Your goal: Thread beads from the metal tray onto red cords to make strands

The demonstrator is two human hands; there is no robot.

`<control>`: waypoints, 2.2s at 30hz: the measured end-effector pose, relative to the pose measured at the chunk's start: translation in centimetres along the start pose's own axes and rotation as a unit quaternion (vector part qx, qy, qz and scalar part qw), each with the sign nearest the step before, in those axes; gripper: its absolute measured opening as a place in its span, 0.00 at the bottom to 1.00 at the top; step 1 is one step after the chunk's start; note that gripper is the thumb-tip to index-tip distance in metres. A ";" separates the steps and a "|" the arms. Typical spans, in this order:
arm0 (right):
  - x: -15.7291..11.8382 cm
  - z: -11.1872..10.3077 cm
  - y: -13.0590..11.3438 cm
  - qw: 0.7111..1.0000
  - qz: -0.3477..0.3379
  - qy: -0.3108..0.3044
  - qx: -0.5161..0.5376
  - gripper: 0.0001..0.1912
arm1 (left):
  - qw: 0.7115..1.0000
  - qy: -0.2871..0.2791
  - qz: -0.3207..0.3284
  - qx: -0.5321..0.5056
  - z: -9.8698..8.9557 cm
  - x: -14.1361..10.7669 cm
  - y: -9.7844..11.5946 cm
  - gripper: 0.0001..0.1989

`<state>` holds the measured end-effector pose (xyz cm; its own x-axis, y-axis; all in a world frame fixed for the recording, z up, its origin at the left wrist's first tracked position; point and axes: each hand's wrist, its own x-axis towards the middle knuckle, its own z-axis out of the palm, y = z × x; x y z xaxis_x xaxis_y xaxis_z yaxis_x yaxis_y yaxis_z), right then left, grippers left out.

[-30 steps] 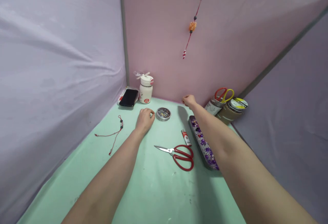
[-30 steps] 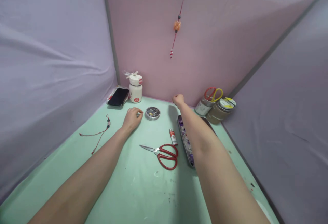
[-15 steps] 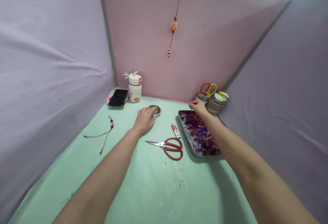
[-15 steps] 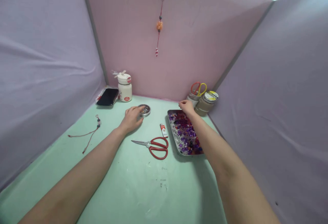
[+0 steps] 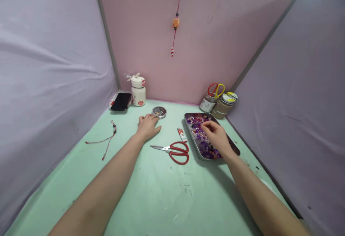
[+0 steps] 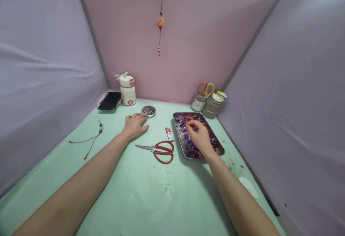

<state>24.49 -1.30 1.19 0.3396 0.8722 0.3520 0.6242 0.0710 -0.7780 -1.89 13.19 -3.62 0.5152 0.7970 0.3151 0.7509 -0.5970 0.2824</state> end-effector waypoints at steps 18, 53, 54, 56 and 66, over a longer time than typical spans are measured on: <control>-7.4 3.9 -4.1 0.972 -0.193 -0.123 -0.057 0.06 | 0.950 0.054 -0.216 -0.221 -4.5 -3.8 2.0 0.23; -5.9 10.3 -5.9 0.888 0.155 -0.324 0.288 0.09 | 0.536 0.041 -0.397 -0.744 -2.6 -8.8 8.0 0.04; -6.0 10.2 -5.9 0.891 0.155 -0.328 0.275 0.09 | 0.532 0.037 -0.401 -0.744 -2.7 -8.8 8.0 0.04; -6.0 10.1 -5.8 0.894 0.152 -0.338 0.253 0.08 | 0.520 0.029 -0.405 -0.752 -2.9 -8.7 8.0 0.05; -5.9 10.0 -5.4 0.901 0.104 -0.381 0.182 0.08 | 0.445 0.013 -0.435 -0.783 -3.0 -8.4 8.0 0.07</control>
<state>12.06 -2.02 -1.87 -0.2447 0.9542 -0.1722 0.2831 -0.0996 -0.9539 -1.51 1.45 -1.29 0.2907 0.7994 -0.5258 -0.5577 0.5881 0.5858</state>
